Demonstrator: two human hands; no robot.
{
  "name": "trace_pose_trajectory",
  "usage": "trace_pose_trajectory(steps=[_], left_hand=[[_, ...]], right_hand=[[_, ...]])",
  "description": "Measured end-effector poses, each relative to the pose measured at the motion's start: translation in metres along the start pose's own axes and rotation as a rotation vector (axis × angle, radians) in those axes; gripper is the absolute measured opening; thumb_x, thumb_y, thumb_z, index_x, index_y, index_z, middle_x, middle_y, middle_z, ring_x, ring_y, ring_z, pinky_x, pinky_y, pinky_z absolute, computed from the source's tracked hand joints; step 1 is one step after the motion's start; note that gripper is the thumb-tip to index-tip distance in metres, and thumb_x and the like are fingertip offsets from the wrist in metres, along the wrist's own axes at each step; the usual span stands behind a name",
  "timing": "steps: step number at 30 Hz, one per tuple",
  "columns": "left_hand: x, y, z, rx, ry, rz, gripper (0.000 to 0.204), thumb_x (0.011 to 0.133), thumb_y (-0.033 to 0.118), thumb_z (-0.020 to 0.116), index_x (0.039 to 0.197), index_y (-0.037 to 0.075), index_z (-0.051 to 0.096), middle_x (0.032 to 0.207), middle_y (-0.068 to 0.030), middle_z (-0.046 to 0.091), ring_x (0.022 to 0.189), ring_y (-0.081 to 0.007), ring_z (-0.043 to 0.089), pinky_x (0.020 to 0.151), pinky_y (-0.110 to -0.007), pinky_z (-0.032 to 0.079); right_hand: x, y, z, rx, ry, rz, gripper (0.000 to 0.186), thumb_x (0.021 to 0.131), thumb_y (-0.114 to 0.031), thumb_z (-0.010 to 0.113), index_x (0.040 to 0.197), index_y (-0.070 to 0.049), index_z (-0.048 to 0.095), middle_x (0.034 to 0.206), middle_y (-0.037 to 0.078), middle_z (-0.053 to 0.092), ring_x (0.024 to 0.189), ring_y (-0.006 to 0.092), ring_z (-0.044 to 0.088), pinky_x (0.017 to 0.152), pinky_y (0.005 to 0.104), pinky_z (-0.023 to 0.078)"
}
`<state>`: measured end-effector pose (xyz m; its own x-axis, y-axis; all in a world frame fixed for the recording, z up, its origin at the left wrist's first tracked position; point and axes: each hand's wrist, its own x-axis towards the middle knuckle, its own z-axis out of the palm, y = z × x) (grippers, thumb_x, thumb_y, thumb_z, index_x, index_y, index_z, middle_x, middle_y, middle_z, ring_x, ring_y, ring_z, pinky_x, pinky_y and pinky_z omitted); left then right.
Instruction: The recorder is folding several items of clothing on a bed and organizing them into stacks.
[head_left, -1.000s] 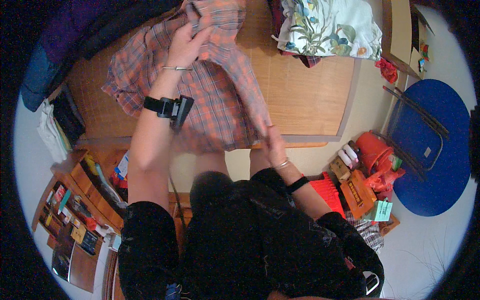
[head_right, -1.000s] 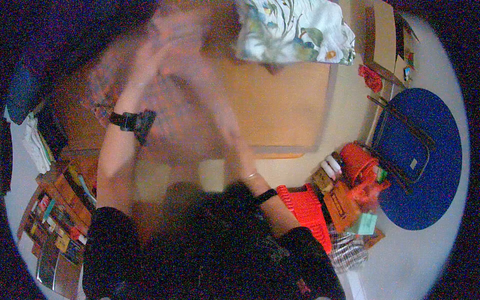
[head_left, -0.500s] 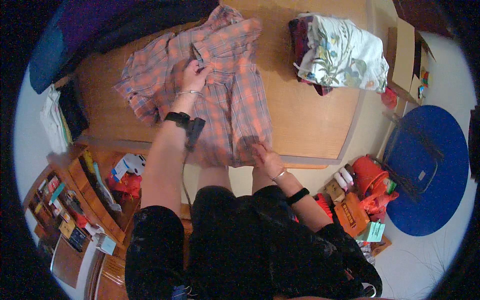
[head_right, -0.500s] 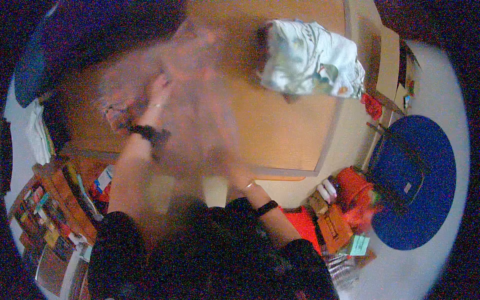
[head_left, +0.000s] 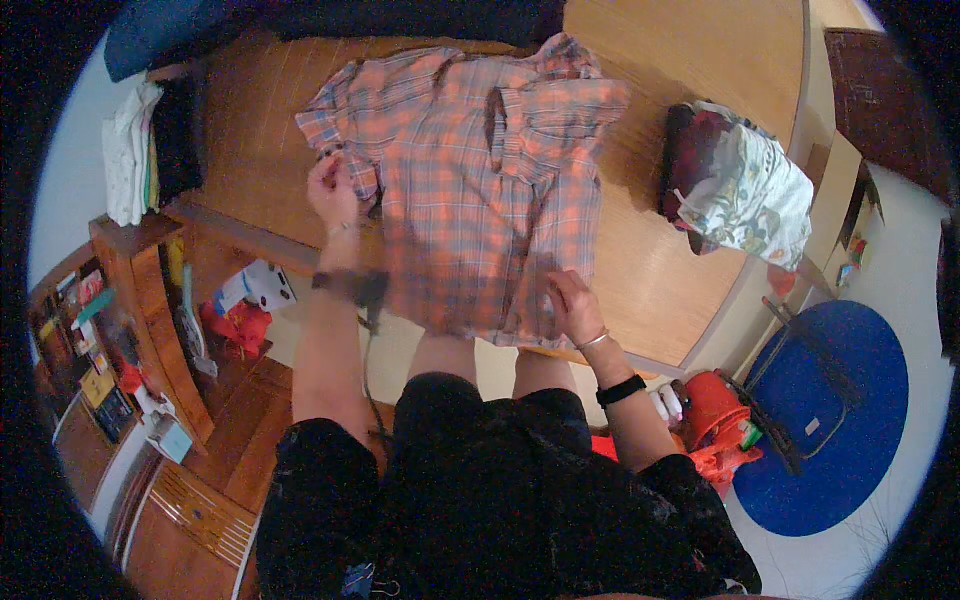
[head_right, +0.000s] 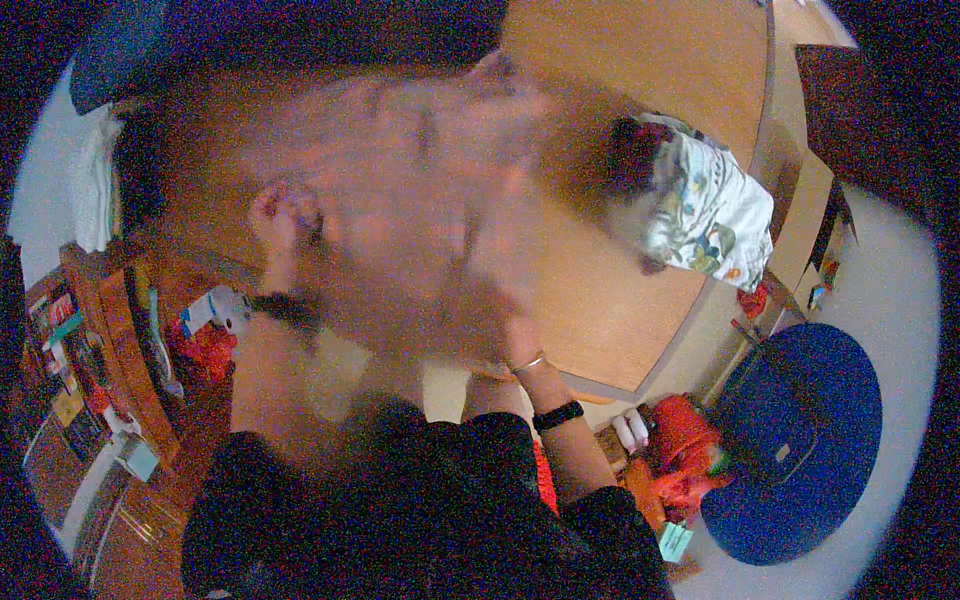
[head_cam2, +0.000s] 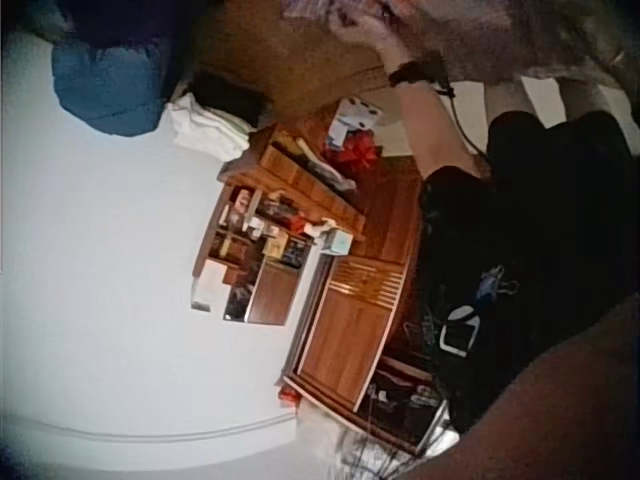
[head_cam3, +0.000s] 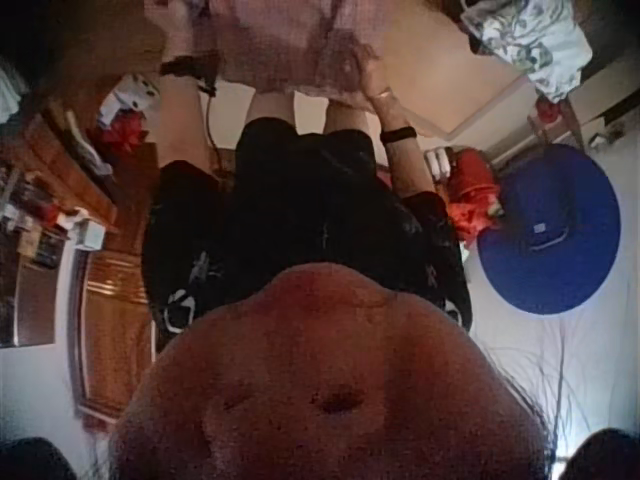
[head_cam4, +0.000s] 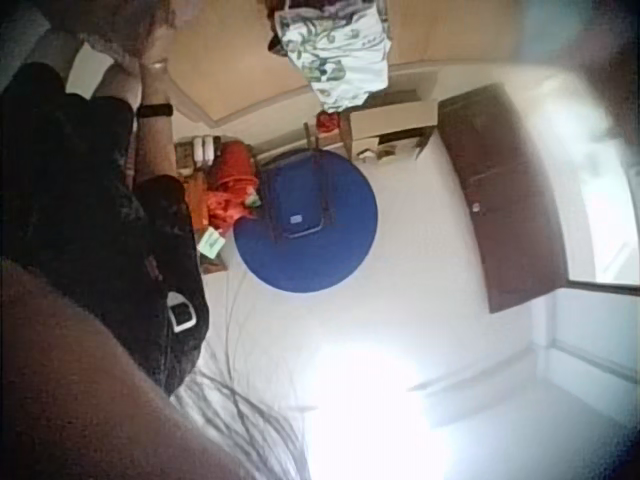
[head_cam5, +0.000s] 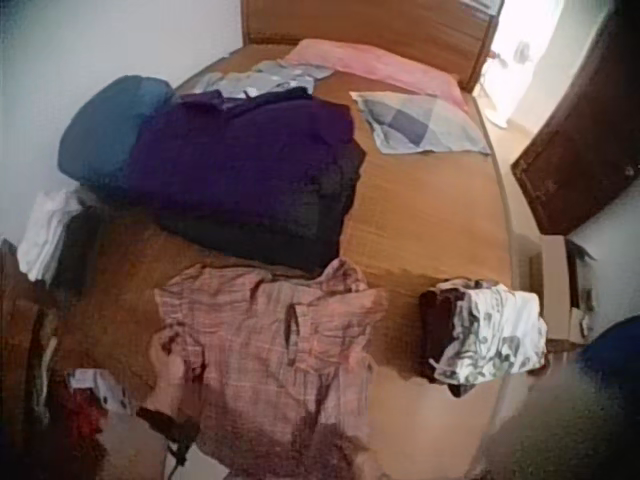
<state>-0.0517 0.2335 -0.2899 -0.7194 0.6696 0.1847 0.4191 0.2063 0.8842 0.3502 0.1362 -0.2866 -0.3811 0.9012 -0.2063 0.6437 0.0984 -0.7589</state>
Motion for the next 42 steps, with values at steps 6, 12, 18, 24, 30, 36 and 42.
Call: trace_pose_trajectory(steps=[6,12,18,24,30,36,42], left_hand=[[0.049,0.029,0.004,-0.201,-0.163,-0.571,0.028,0.075,0.018,0.067,0.093,-0.002,0.058,0.080,-0.0067,0.060,0.059,-0.0111,0.055,0.050,-0.021,0.044],[0.053,0.029,0.002,-0.164,-0.547,-0.920,0.030,0.069,0.027,0.073,0.077,0.001,0.060,0.061,-0.0014,0.055,0.053,-0.0079,0.050,0.047,-0.021,0.040],[0.034,0.045,0.017,-0.098,-0.365,-0.440,0.018,0.068,0.011,0.069,0.078,0.002,0.057,0.069,0.0001,0.055,0.061,-0.0091,0.050,0.055,-0.022,0.041],[0.012,0.078,0.018,-0.080,-0.407,0.095,0.018,0.072,-0.003,0.059,0.086,0.000,0.050,0.082,-0.0046,0.058,0.077,-0.0113,0.056,0.068,-0.024,0.046],[0.015,0.068,-0.002,-0.190,-0.612,0.141,0.034,0.071,-0.004,0.058,0.103,0.001,0.048,0.093,-0.0054,0.057,0.088,-0.0134,0.055,0.074,-0.025,0.046],[-0.005,0.068,0.004,-0.638,-0.818,-0.256,0.044,0.073,0.000,0.059,0.114,0.003,0.044,0.101,-0.0074,0.054,0.092,-0.0136,0.053,0.078,-0.026,0.045],[-0.065,0.053,-0.050,-0.111,-0.603,-0.319,0.032,0.076,0.009,0.062,0.104,0.001,0.051,0.094,-0.0097,0.057,0.086,-0.0183,0.055,0.075,-0.029,0.045]], right_hand=[[0.008,-0.010,0.023,-0.083,-0.083,0.005,0.015,0.075,-0.001,0.054,0.090,-0.001,0.056,0.084,0.016,0.056,0.077,0.0330,0.056,0.064,0.0370,0.047],[0.016,-0.026,0.024,-0.073,-0.125,-0.094,0.014,0.075,-0.001,0.055,0.089,0.000,0.056,0.084,0.015,0.057,0.076,0.0328,0.057,0.063,0.0361,0.047],[0.083,-0.079,-0.008,0.046,-0.181,-0.077,0.017,0.075,0.000,0.056,0.093,0.000,0.056,0.082,0.015,0.057,0.070,0.0280,0.057,0.061,0.0316,0.047],[0.170,-0.161,-0.026,0.154,-0.026,-0.258,0.023,0.079,-0.008,0.059,0.101,-0.003,0.056,0.082,0.010,0.058,0.068,0.0177,0.056,0.060,0.0271,0.045],[0.236,-0.224,0.017,-0.009,0.080,-0.379,0.055,0.077,-0.026,0.063,0.121,-0.001,0.043,0.104,0.019,0.056,0.091,0.0266,0.057,0.076,0.0330,0.047],[0.272,-0.176,0.052,-0.203,-0.010,-0.342,0.047,0.075,-0.023,0.063,0.115,-0.003,0.049,0.102,0.020,0.057,0.089,0.0305,0.059,0.075,0.0341,0.047],[0.283,-0.132,0.056,-0.552,0.131,-0.301,0.031,0.074,-0.017,0.062,0.100,-0.001,0.058,0.085,0.018,0.061,0.077,0.0296,0.061,0.068,0.0352,0.048]])
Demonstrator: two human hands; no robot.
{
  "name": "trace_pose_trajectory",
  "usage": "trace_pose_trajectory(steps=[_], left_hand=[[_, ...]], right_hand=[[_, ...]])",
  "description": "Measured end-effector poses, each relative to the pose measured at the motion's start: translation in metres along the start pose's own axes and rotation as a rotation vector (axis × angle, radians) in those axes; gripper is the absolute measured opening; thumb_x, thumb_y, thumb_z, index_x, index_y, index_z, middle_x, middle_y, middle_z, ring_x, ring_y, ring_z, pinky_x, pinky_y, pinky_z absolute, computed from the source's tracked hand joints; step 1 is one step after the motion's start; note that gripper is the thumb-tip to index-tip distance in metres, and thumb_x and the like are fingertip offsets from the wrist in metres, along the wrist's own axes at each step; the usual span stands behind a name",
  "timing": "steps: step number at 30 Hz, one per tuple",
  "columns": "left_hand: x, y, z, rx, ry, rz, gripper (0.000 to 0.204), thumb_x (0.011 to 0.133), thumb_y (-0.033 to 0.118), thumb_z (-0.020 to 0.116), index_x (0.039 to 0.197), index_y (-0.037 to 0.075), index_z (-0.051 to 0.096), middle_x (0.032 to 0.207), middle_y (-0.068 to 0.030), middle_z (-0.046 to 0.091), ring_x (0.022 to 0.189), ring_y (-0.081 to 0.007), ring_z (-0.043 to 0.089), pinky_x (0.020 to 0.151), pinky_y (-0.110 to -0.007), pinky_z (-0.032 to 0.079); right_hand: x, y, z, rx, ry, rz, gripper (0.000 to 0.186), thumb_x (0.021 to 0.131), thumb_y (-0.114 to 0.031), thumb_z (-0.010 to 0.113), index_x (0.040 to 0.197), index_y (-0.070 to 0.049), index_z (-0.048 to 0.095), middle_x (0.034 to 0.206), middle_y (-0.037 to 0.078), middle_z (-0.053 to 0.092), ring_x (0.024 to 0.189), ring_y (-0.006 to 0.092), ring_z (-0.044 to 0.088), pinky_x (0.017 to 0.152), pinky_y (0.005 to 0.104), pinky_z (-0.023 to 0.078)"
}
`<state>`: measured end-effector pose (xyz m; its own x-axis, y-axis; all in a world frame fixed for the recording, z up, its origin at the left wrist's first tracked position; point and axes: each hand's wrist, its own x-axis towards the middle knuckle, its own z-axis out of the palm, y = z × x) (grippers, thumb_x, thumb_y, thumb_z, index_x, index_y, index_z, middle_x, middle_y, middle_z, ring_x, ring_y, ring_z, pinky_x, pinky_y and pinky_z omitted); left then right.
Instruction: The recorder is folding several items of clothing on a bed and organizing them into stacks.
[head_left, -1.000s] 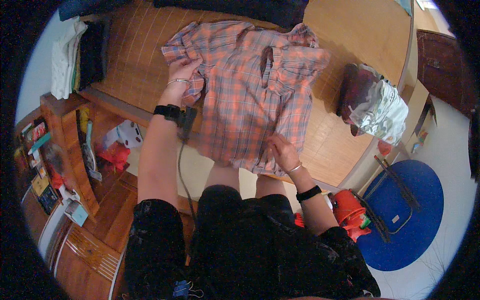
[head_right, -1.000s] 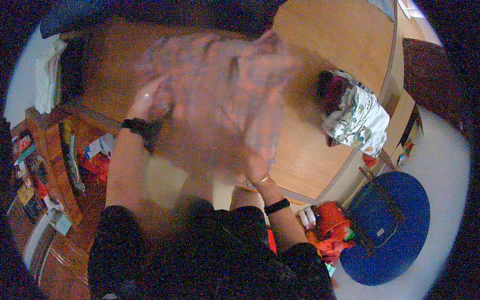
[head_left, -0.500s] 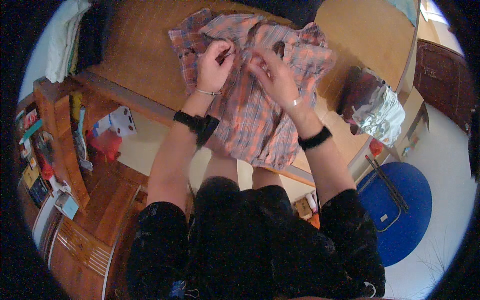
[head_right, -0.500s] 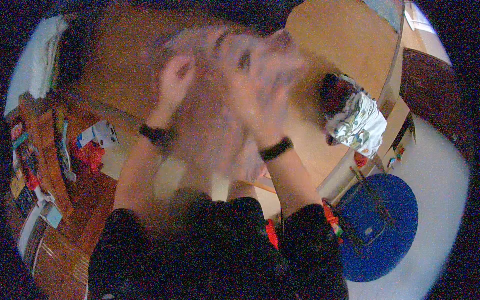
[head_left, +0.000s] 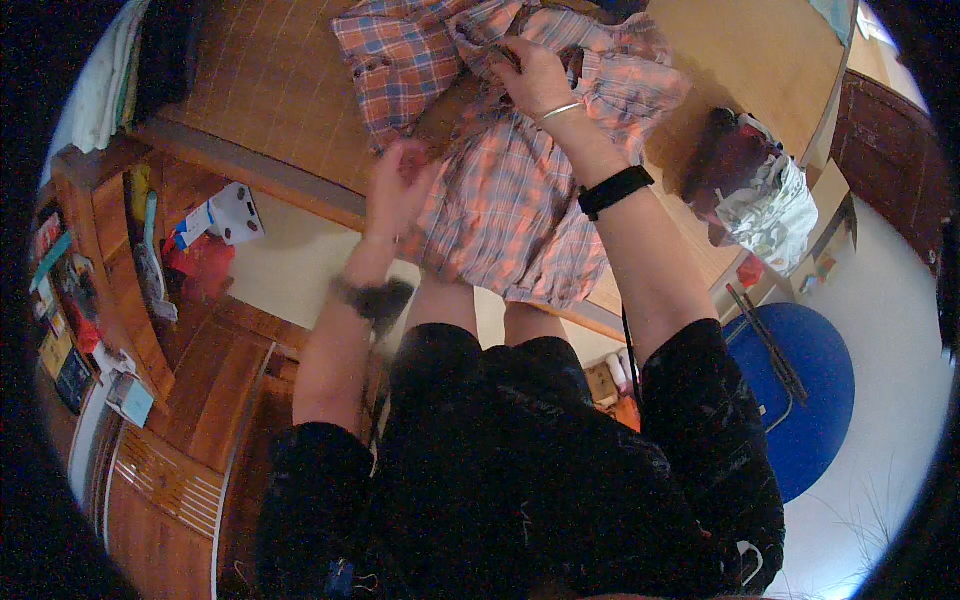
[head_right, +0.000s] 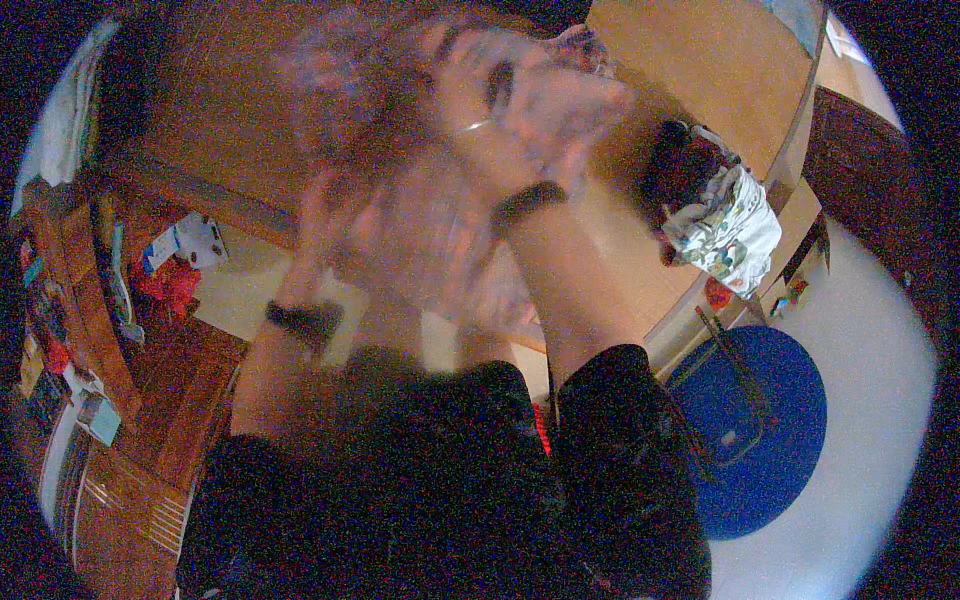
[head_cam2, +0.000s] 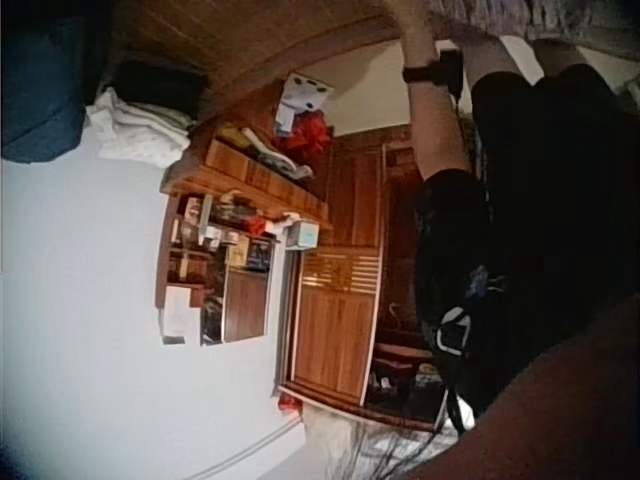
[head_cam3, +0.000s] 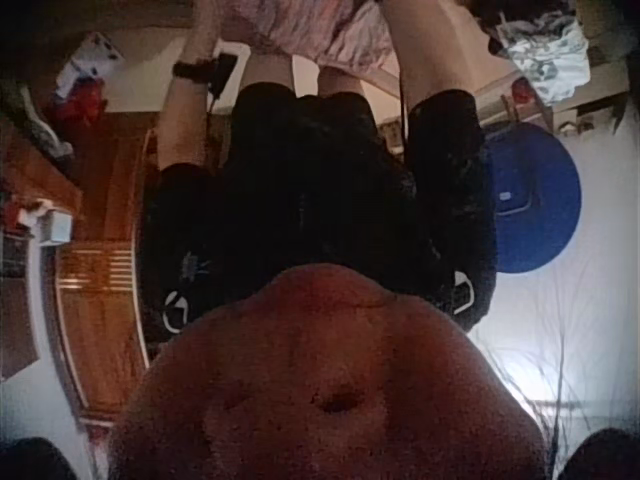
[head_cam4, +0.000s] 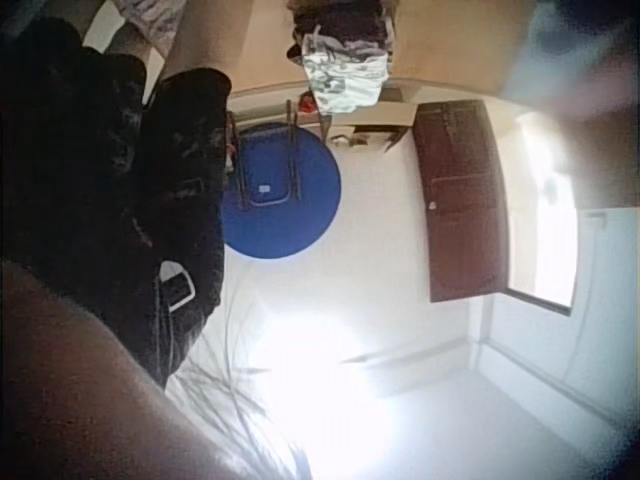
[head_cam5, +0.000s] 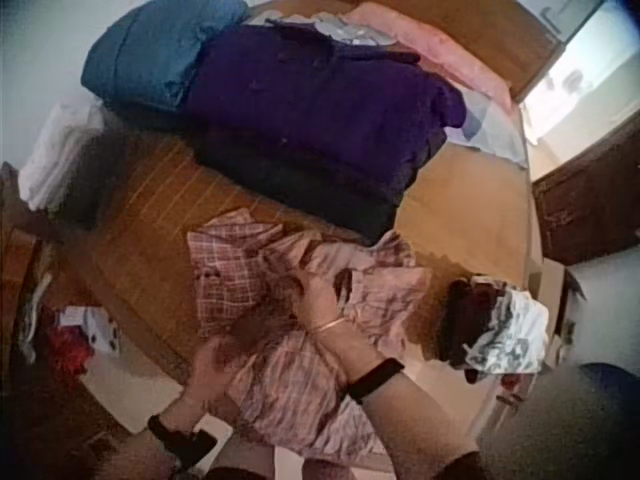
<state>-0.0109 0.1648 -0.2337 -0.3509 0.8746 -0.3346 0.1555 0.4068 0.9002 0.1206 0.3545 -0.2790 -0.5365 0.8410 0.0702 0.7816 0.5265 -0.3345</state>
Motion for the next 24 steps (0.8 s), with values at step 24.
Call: trace_pose_trajectory(steps=[24], left_hand=[[-0.126,-0.044,0.086,0.768,-0.539,0.272,0.020,0.068,0.005,0.047,0.087,0.004,0.052,0.078,-0.0159,0.059,0.075,-0.0317,0.058,0.072,-0.046,0.042]], right_hand=[[-0.105,0.176,0.016,0.719,-0.017,0.564,0.023,0.079,-0.007,0.059,0.101,-0.001,0.055,0.084,0.006,0.061,0.068,0.0108,0.056,0.061,0.0237,0.046]])
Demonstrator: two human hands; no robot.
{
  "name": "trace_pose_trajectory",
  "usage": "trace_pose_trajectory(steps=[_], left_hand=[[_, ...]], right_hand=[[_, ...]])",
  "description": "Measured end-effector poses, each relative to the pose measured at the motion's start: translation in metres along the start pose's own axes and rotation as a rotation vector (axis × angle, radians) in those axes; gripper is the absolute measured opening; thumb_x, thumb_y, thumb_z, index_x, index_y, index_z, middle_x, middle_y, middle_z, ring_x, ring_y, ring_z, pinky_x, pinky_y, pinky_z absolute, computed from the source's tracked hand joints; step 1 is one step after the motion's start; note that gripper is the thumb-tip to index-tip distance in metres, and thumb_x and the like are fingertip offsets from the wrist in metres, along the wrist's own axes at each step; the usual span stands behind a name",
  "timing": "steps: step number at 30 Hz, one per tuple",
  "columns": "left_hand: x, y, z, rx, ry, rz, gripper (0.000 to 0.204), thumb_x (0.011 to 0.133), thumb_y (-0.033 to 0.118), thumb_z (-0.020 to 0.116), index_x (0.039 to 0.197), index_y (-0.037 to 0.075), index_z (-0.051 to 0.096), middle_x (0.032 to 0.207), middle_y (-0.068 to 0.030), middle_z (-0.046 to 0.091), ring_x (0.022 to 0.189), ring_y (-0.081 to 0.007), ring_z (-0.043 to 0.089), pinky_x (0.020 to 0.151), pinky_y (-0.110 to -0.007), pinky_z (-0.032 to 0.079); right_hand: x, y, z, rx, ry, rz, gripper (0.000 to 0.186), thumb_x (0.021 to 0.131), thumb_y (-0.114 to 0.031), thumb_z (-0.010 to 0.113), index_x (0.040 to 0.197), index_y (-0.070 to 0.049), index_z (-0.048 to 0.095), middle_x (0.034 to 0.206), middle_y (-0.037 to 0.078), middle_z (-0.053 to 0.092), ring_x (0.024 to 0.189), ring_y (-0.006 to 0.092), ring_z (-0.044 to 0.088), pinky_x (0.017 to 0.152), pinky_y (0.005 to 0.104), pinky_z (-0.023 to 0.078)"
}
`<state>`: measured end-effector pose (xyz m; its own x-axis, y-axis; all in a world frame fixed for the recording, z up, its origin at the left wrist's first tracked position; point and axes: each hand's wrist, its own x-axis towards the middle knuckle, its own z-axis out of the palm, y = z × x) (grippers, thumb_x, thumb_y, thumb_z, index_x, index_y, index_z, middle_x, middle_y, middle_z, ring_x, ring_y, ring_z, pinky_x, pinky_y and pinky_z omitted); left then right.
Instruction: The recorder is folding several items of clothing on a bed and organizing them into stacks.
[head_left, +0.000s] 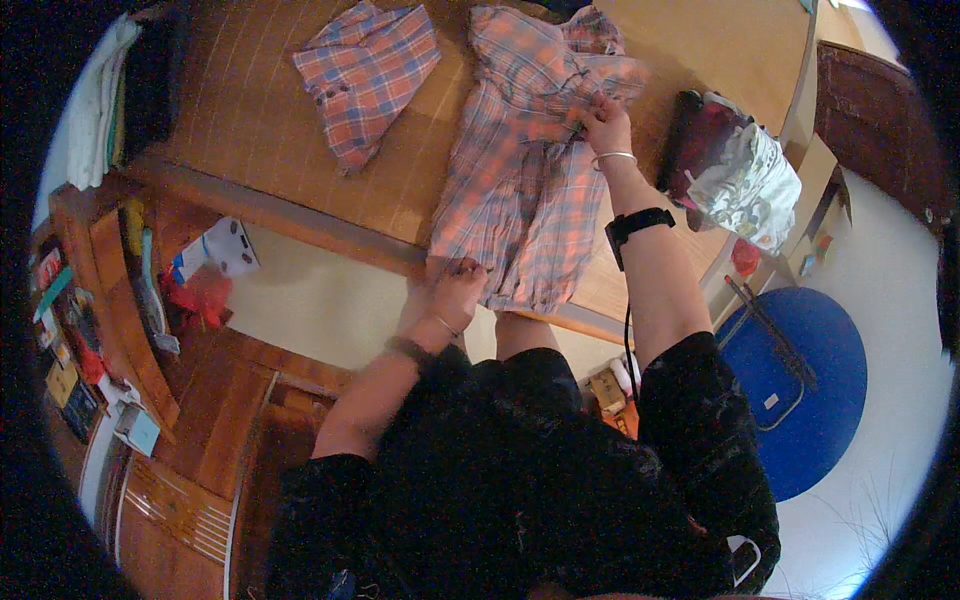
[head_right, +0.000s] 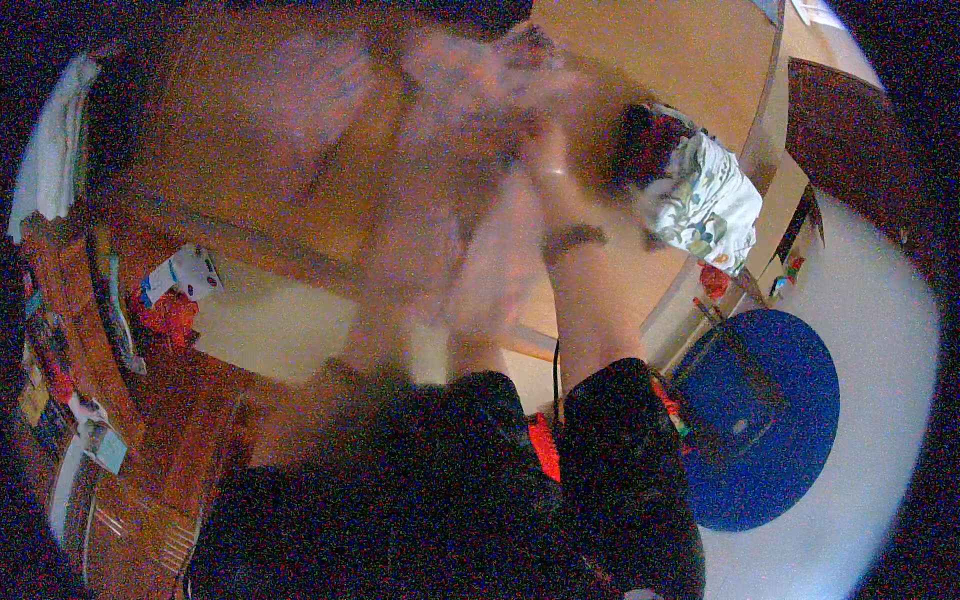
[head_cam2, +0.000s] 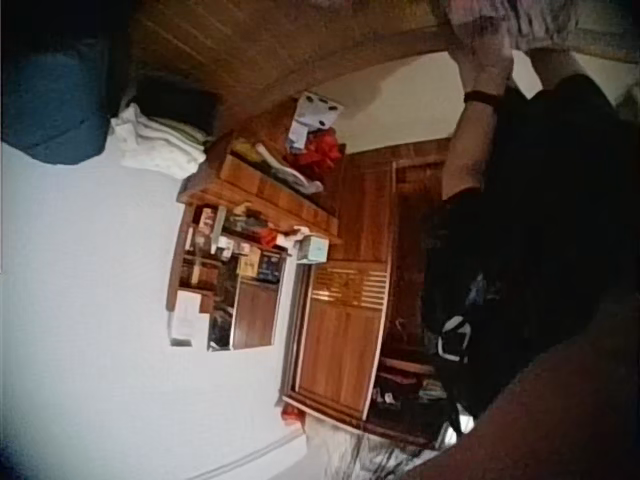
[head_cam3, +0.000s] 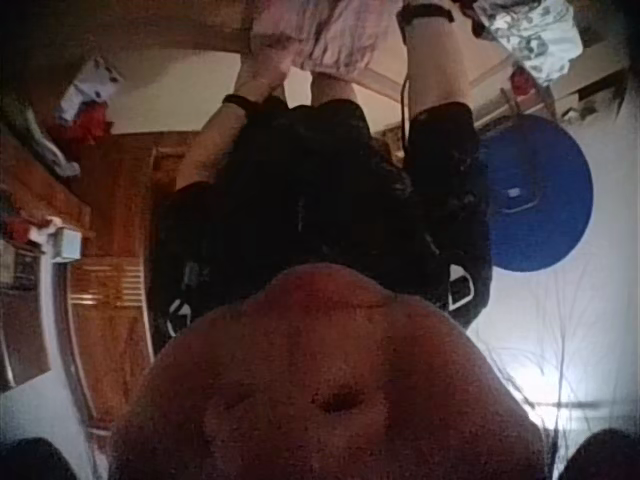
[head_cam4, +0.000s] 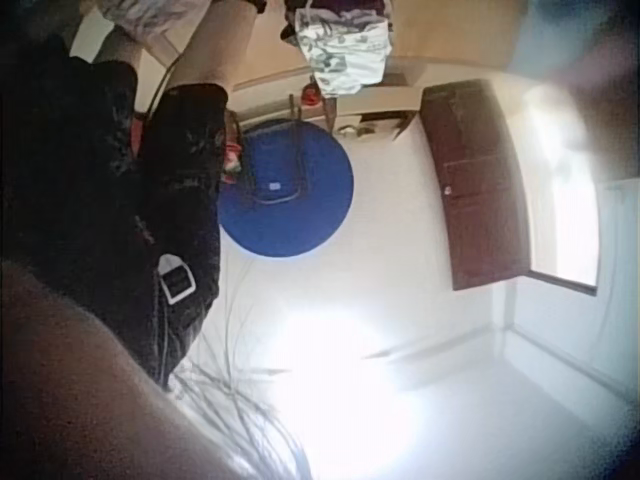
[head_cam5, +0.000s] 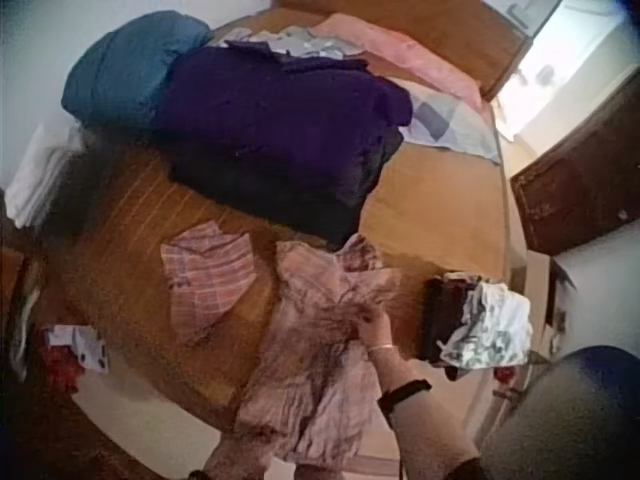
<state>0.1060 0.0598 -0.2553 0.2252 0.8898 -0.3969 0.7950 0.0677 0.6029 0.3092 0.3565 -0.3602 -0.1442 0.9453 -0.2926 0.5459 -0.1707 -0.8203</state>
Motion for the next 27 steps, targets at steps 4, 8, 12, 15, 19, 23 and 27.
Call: trace_pose_trajectory(steps=[4,8,12,15,19,23,27], left_hand=[[0.002,-0.003,0.013,0.115,0.077,0.120,0.028,0.068,0.005,0.046,0.096,0.003,0.050,0.083,-0.0177,0.059,0.081,-0.0329,0.056,0.074,-0.047,0.041],[-0.013,-0.005,0.024,-0.002,-0.129,0.051,0.033,0.069,0.005,0.046,0.102,0.004,0.051,0.087,-0.0165,0.059,0.086,-0.0343,0.055,0.076,-0.045,0.041],[-0.011,-0.009,0.008,0.040,-0.203,0.082,0.036,0.074,0.010,0.049,0.110,0.005,0.049,0.091,-0.0143,0.060,0.089,-0.0358,0.053,0.080,-0.043,0.040],[-0.019,-0.047,0.009,-0.017,-0.243,0.098,0.038,0.076,0.015,0.050,0.113,0.009,0.049,0.104,-0.0120,0.057,0.102,-0.0313,0.048,0.084,-0.043,0.039],[-0.002,-0.026,-0.061,0.514,-0.204,0.251,0.041,0.077,0.018,0.050,0.119,0.014,0.047,0.122,-0.0089,0.046,0.119,-0.0245,0.037,0.092,-0.047,0.033],[0.006,-0.045,-0.062,0.632,-0.141,0.435,0.047,0.079,0.018,0.048,0.125,0.017,0.041,0.136,-0.0060,0.029,0.129,-0.0214,0.022,0.099,-0.052,0.022],[0.019,-0.044,-0.054,0.622,-0.138,0.513,0.047,0.078,0.015,0.047,0.124,0.016,0.041,0.136,-0.0094,0.030,0.128,-0.0233,0.024,0.101,-0.051,0.019]], right_hand=[[-0.021,-0.027,-0.005,0.643,0.102,0.203,0.020,0.080,-0.006,0.057,0.099,-0.002,0.055,0.081,0.004,0.061,0.066,0.0104,0.055,0.056,0.0232,0.046],[-0.079,-0.070,-0.027,0.388,0.076,-0.005,0.017,0.078,-0.001,0.054,0.095,0.000,0.055,0.082,0.006,0.060,0.065,0.0122,0.056,0.056,0.0241,0.045],[-0.147,-0.048,-0.043,-0.297,-0.095,-0.379,0.030,0.073,0.004,0.050,0.101,-0.006,0.056,0.097,0.010,0.058,0.079,0.0256,0.058,0.066,0.0308,0.047],[-0.189,-0.046,-0.054,-0.250,-0.231,-0.377,0.043,0.072,0.003,0.051,0.112,-0.013,0.051,0.116,0.009,0.049,0.098,0.0279,0.051,0.076,0.0329,0.046],[-0.237,-0.002,-0.074,-0.623,-0.402,-0.294,0.052,0.073,-0.001,0.049,0.120,-0.021,0.044,0.132,0.007,0.034,0.114,0.0281,0.039,0.089,0.0366,0.040],[-0.259,0.043,-0.060,-0.805,-0.487,-0.419,0.050,0.075,-0.009,0.050,0.121,-0.028,0.043,0.139,0.006,0.021,0.121,0.0278,0.031,0.098,0.0435,0.029],[-0.256,0.044,-0.033,-0.700,-0.459,-0.475,0.042,0.074,-0.016,0.052,0.114,-0.027,0.049,0.137,0.007,0.026,0.119,0.0291,0.032,0.098,0.0454,0.026]])
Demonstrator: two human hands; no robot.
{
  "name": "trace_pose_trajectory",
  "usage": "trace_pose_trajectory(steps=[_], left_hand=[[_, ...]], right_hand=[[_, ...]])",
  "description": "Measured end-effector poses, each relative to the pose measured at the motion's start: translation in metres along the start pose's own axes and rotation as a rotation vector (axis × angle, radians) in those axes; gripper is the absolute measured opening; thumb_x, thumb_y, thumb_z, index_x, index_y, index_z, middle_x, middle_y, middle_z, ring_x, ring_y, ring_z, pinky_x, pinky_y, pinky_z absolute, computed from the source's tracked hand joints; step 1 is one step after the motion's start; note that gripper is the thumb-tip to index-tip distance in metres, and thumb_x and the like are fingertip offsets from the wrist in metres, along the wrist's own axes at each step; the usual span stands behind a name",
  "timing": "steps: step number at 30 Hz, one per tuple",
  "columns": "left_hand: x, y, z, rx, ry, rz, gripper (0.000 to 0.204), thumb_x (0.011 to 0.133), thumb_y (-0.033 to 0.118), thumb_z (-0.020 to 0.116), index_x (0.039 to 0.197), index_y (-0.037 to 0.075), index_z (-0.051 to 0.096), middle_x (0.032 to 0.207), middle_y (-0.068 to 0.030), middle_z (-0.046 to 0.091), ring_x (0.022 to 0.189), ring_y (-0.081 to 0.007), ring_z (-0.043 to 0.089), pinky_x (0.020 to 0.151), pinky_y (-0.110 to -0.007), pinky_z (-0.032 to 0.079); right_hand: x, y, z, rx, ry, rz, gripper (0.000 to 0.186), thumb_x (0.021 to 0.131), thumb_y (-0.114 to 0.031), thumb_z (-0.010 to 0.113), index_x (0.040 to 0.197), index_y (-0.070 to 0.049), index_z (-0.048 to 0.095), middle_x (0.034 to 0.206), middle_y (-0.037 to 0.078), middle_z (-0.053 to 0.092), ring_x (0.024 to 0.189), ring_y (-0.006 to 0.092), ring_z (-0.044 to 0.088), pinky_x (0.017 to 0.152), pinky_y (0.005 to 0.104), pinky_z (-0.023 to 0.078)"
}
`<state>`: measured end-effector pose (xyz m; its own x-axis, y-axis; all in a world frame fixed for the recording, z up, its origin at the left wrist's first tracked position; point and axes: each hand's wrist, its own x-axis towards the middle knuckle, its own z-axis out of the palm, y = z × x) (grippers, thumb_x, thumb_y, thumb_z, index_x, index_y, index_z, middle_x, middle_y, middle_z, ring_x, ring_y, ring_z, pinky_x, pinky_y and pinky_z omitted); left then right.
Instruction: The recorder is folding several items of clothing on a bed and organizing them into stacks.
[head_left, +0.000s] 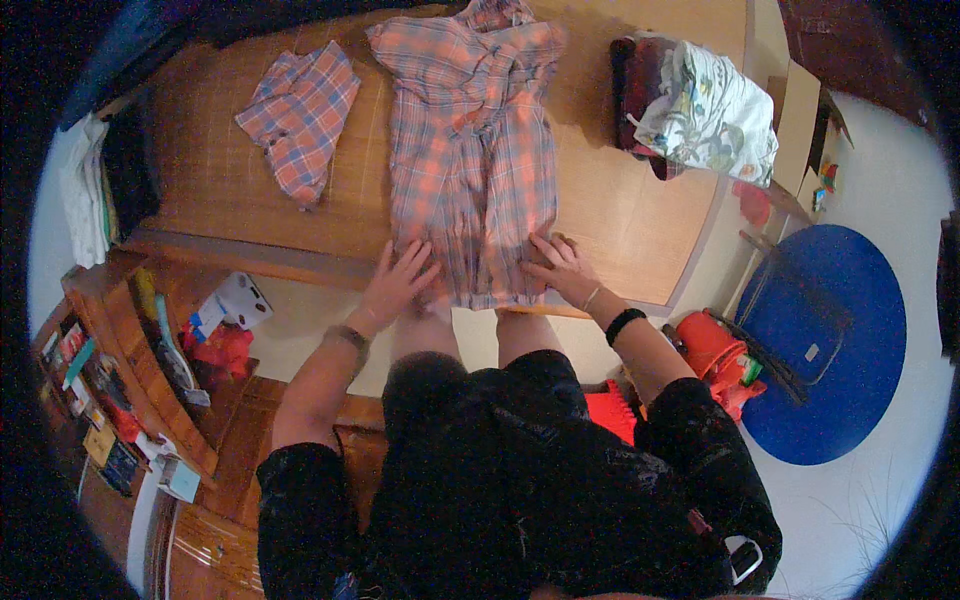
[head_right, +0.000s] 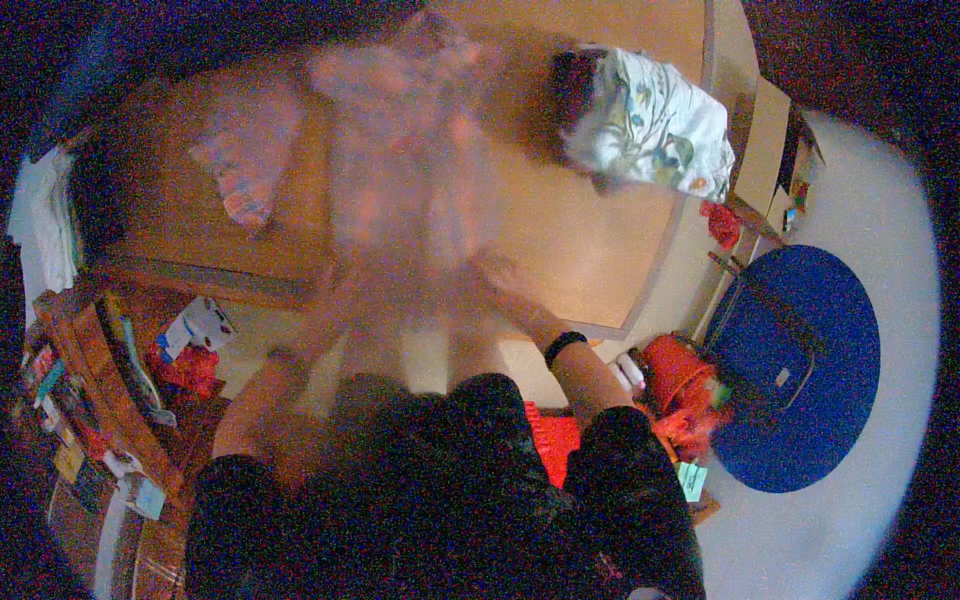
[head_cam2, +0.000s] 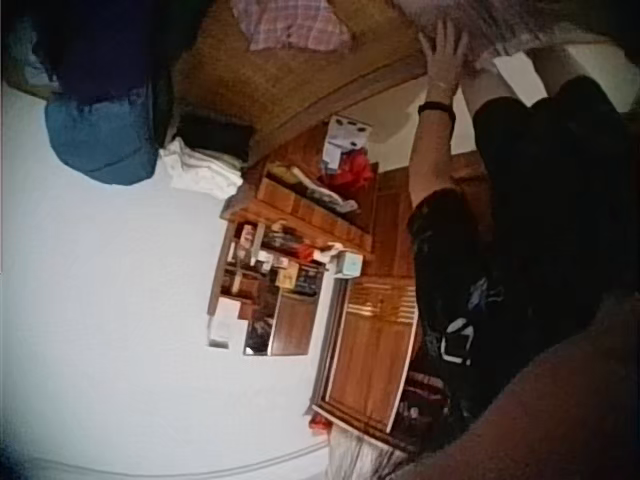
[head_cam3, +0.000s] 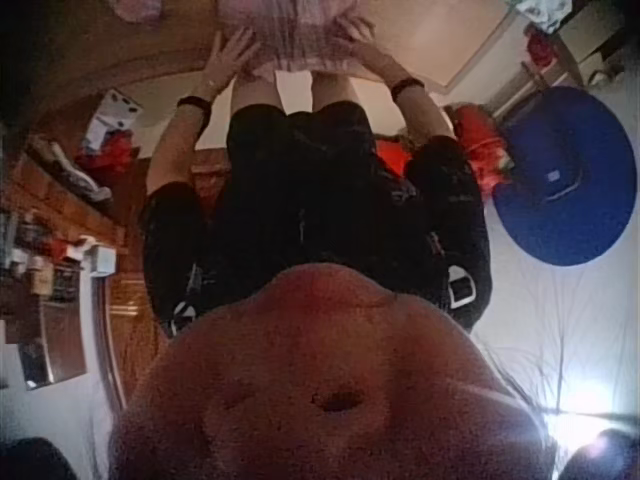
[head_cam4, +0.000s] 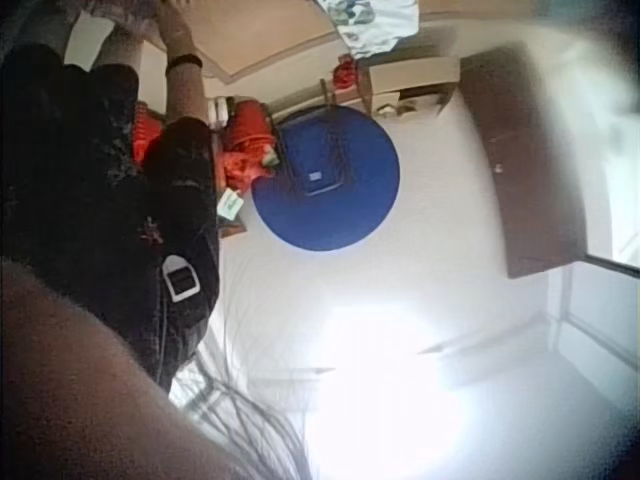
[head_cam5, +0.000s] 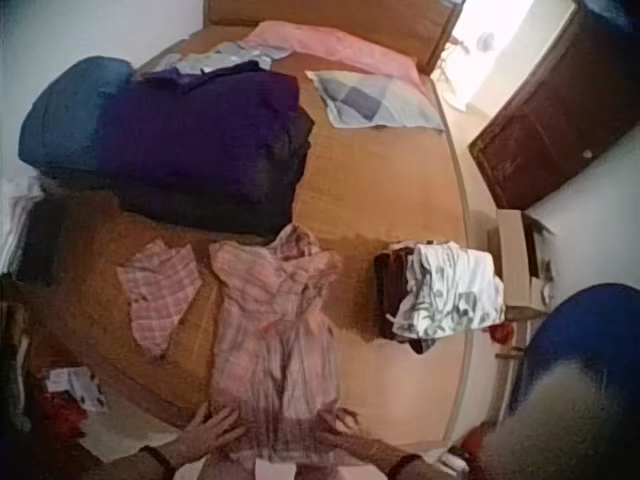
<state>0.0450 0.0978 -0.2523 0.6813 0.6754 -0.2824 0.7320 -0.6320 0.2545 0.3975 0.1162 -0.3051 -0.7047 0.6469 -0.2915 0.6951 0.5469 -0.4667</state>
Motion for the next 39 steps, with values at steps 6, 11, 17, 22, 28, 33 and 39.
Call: trace_pose_trajectory(steps=[6,11,17,22,28,33,39], left_hand=[[0.021,0.010,0.000,-0.248,0.041,-0.081,0.034,0.071,0.012,0.053,0.105,0.010,0.053,0.118,-0.0094,0.047,0.113,-0.0245,0.041,0.096,-0.046,0.028],[0.020,0.016,-0.019,-0.902,-0.146,-0.303,0.027,0.072,0.007,0.056,0.099,0.007,0.056,0.097,-0.0035,0.058,0.092,-0.0162,0.053,0.084,-0.031,0.040],[0.035,-0.018,-0.046,-1.717,0.161,-0.777,0.024,0.083,0.011,0.053,0.106,0.002,0.054,0.096,-0.0007,0.058,0.085,-0.0100,0.054,0.075,-0.023,0.044],[0.034,-0.032,-0.010,-1.709,0.393,-0.883,0.030,0.083,0.014,0.057,0.108,0.001,0.052,0.097,-0.0036,0.058,0.085,-0.0108,0.054,0.076,-0.023,0.043],[0.024,-0.032,0.012,-1.358,0.333,-0.848,0.039,0.079,0.017,0.062,0.111,0.000,0.049,0.096,-0.0076,0.058,0.087,-0.0120,0.054,0.076,-0.023,0.043],[0.007,-0.020,0.010,-0.781,0.336,-0.739,0.060,0.074,0.022,0.066,0.123,0.004,0.038,0.117,-0.0147,0.044,0.108,-0.0224,0.042,0.090,-0.036,0.034],[0.014,-0.017,-0.009,0.054,0.009,-0.252,0.075,0.065,0.028,0.070,0.130,0.019,0.034,0.137,-0.0095,0.027,0.126,-0.0274,0.025,0.100,-0.052,0.020]], right_hand=[[0.020,-0.021,0.002,0.364,0.178,0.268,0.034,0.061,-0.007,0.061,0.094,-0.019,0.059,0.113,0.006,0.048,0.106,0.0291,0.044,0.086,0.0438,0.037],[0.006,-0.024,-0.022,0.835,0.344,0.262,0.024,0.065,0.002,0.060,0.083,-0.013,0.061,0.087,0.006,0.057,0.083,0.0202,0.055,0.070,0.0330,0.045],[0.031,0.006,-0.037,1.241,0.364,0.611,0.013,0.082,-0.015,0.056,0.085,-0.003,0.057,0.067,0.005,0.057,0.055,0.0109,0.055,0.050,0.0236,0.046],[0.049,-0.004,-0.084,1.166,0.364,0.634,0.029,0.082,-0.028,0.058,0.089,0.000,0.054,0.066,0.006,0.058,0.048,0.0118,0.054,0.045,0.0233,0.044],[0.040,-0.015,-0.084,0.970,0.484,0.569,0.038,0.080,-0.026,0.060,0.104,0.001,0.049,0.079,0.014,0.059,0.054,0.0180,0.058,0.048,0.0282,0.046],[0.016,-0.026,-0.081,0.093,0.473,0.381,0.062,0.069,-0.016,0.066,0.123,-0.008,0.036,0.126,0.019,0.035,0.101,0.0314,0.047,0.080,0.0388,0.042],[0.018,-0.012,-0.038,-0.095,0.286,0.109,0.063,0.064,-0.009,0.064,0.122,-0.021,0.041,0.126,0.011,0.036,0.111,0.0318,0.038,0.087,0.0433,0.036]])
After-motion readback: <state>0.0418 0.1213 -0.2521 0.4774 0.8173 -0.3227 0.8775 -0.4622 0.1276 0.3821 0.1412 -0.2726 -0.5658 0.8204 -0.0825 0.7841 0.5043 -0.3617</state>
